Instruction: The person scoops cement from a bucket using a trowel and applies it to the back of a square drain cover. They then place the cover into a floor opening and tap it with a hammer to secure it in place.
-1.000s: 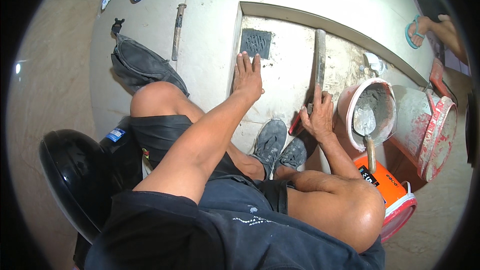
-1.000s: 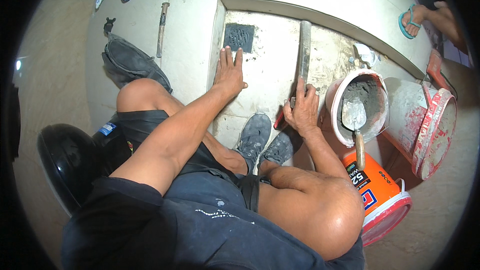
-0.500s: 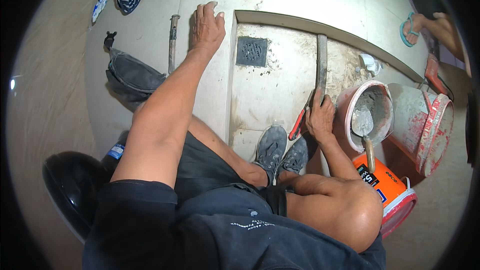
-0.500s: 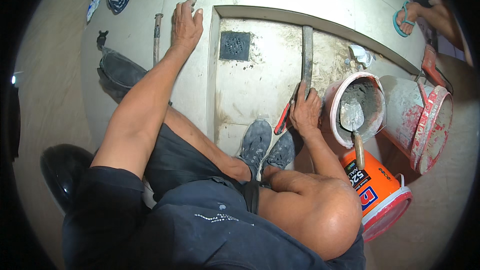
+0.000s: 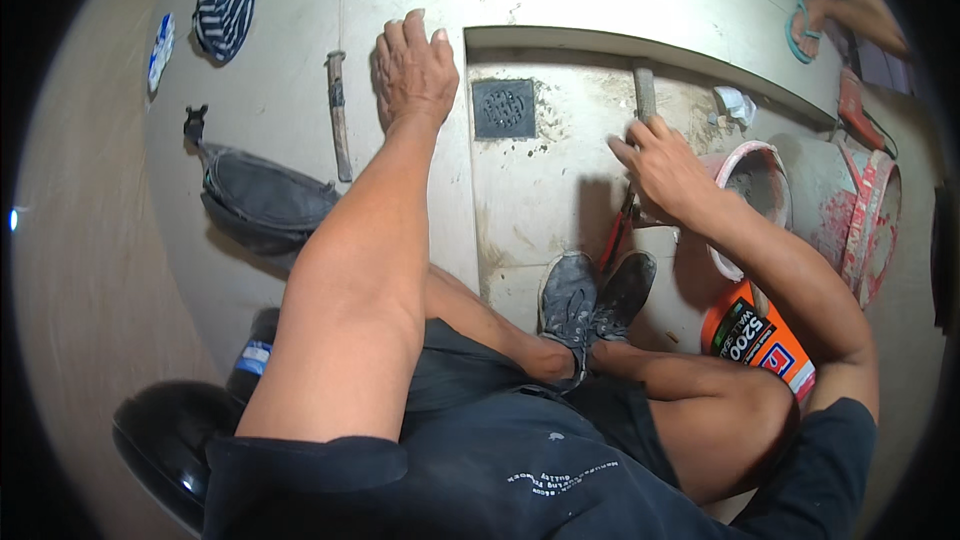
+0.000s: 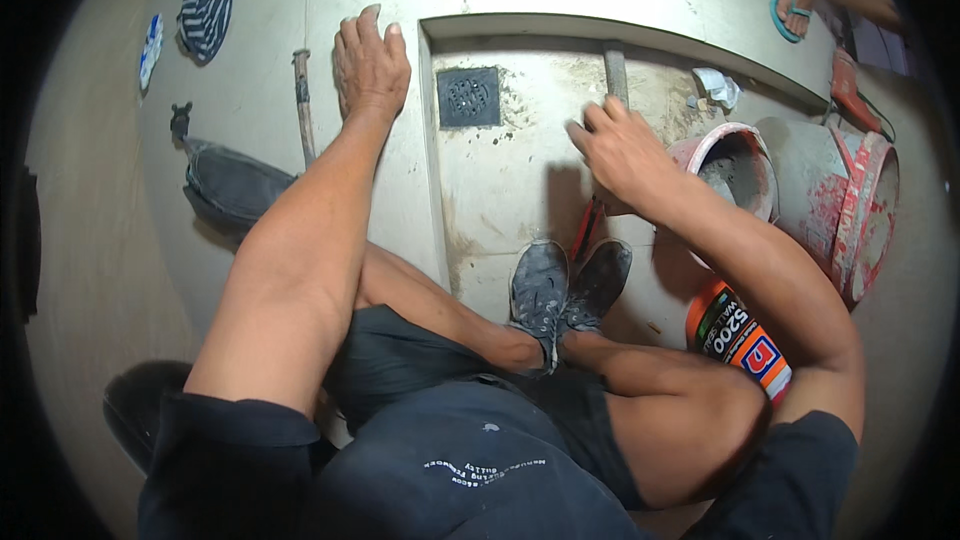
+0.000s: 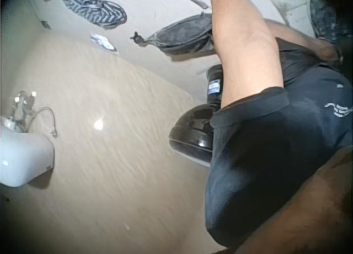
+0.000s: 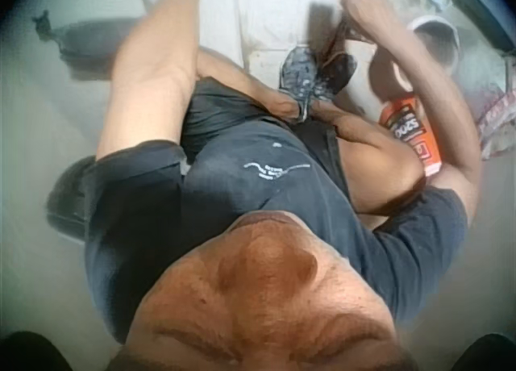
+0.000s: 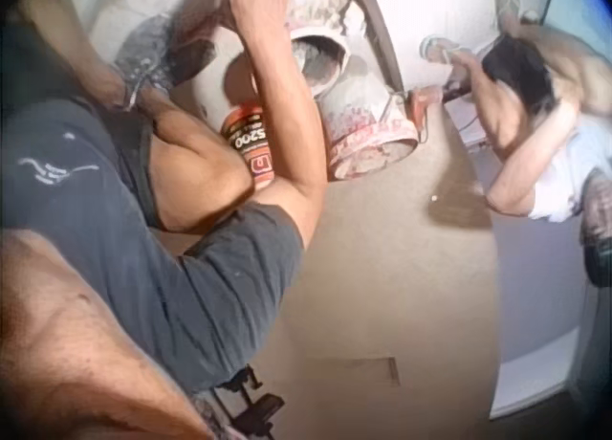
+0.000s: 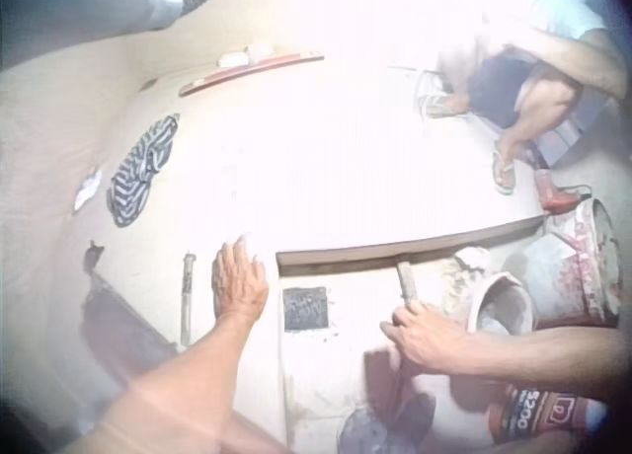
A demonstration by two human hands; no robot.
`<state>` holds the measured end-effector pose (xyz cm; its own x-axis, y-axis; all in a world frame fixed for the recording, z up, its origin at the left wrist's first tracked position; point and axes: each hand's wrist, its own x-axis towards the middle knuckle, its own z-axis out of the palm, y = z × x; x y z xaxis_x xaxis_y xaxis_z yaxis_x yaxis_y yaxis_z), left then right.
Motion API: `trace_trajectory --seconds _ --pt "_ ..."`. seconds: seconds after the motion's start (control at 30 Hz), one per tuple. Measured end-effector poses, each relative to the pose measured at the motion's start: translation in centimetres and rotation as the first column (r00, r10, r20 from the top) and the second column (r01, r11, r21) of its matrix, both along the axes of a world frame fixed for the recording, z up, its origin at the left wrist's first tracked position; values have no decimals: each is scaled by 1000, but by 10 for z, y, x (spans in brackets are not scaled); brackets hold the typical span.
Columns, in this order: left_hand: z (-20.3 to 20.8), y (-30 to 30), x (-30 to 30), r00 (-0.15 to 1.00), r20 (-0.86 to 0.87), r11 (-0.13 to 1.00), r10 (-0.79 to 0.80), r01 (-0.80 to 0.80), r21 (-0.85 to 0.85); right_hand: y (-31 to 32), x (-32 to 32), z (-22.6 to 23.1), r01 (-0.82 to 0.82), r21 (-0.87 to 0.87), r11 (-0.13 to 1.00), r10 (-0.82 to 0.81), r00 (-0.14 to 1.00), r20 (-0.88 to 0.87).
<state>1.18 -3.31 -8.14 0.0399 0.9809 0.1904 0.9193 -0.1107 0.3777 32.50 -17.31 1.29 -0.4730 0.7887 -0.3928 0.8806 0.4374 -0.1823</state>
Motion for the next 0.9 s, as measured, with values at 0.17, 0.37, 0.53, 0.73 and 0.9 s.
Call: trace_trajectory --seconds 0.17,0.37,0.53,0.73,0.9 --pt "-5 3 6 999 26 1000 -28 28 8 38 -94 -89 626 -87 775 -631 761 -147" --pt "-3 0 4 998 -64 1000 -13 12 -7 36 -182 -149 849 10 529 -799 502 -332" --pt "-9 1 0 997 -77 1000 -30 30 7 51 -203 -165 862 44 504 -839 501 -214" --pt "-12 2 1 996 -87 1000 -28 29 10 46 -209 -166 819 36 573 -798 568 -204" --pt "-15 2 2 997 -65 999 -42 43 22 40 -210 -174 781 28 624 -752 611 -247"
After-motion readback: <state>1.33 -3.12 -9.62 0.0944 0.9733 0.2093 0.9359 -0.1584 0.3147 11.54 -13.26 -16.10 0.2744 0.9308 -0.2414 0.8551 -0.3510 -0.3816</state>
